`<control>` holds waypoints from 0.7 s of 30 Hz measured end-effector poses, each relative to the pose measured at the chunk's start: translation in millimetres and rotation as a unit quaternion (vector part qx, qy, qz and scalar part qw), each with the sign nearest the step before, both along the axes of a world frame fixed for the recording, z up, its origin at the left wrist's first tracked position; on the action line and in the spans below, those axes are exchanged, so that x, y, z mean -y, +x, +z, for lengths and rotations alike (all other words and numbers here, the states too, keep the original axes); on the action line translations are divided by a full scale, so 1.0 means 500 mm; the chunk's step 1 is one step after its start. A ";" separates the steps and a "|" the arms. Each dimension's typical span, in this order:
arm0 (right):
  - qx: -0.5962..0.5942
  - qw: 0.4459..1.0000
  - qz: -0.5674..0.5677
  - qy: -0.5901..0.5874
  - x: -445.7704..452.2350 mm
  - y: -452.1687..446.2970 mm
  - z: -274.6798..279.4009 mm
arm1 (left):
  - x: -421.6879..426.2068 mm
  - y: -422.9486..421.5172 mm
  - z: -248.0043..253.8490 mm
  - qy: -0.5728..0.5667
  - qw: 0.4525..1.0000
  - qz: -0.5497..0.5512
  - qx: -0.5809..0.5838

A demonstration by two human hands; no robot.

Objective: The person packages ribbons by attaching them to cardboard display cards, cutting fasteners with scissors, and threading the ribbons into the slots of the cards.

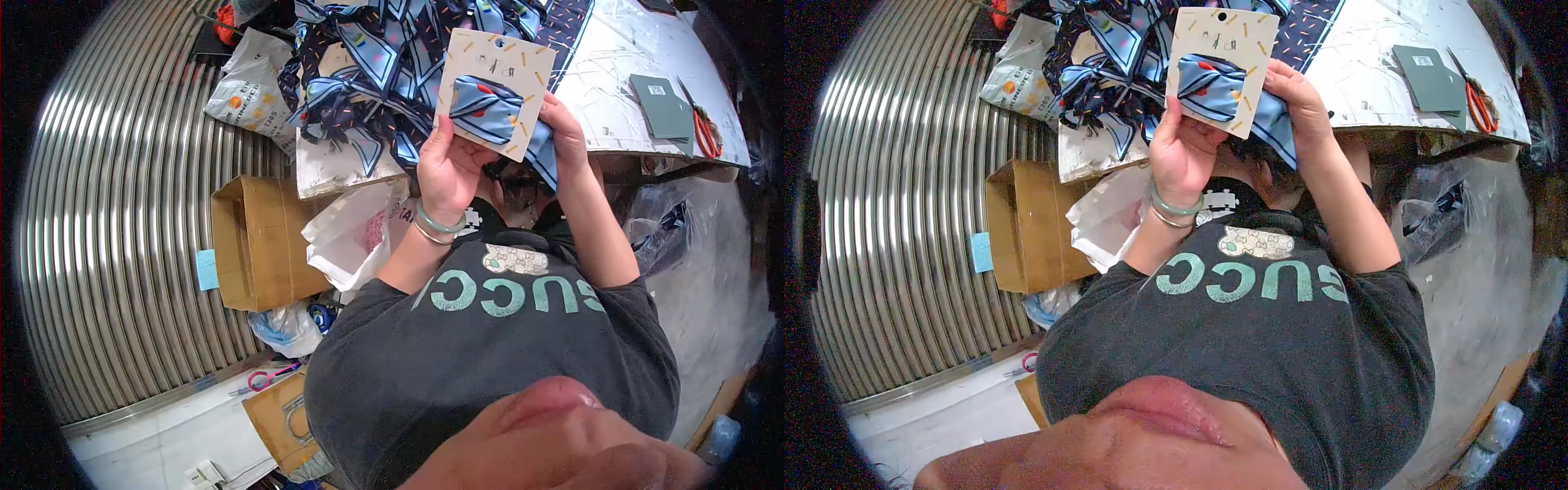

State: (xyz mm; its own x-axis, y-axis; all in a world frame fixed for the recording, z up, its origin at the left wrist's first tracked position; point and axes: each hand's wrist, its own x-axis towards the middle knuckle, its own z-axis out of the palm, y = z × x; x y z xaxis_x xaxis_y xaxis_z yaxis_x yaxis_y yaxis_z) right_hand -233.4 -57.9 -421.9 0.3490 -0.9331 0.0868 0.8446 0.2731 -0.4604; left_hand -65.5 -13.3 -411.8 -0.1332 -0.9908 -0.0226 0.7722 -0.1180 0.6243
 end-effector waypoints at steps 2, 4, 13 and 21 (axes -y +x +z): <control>-0.073 0.996 0.026 -0.033 0.006 -0.016 -0.012 | 0.001 0.007 -0.002 -0.003 1.000 -0.001 0.013; -0.111 0.991 0.025 -0.065 0.009 -0.030 -0.021 | 0.003 0.017 0.002 -0.004 1.000 -0.004 0.027; -0.100 0.989 0.042 -0.101 -0.015 -0.048 -0.052 | 0.036 0.014 0.003 0.099 0.992 -0.051 -0.054; -0.193 0.977 -0.016 -0.094 -0.038 -0.054 -0.042 | 0.057 0.028 -0.037 0.100 0.940 -0.254 -0.205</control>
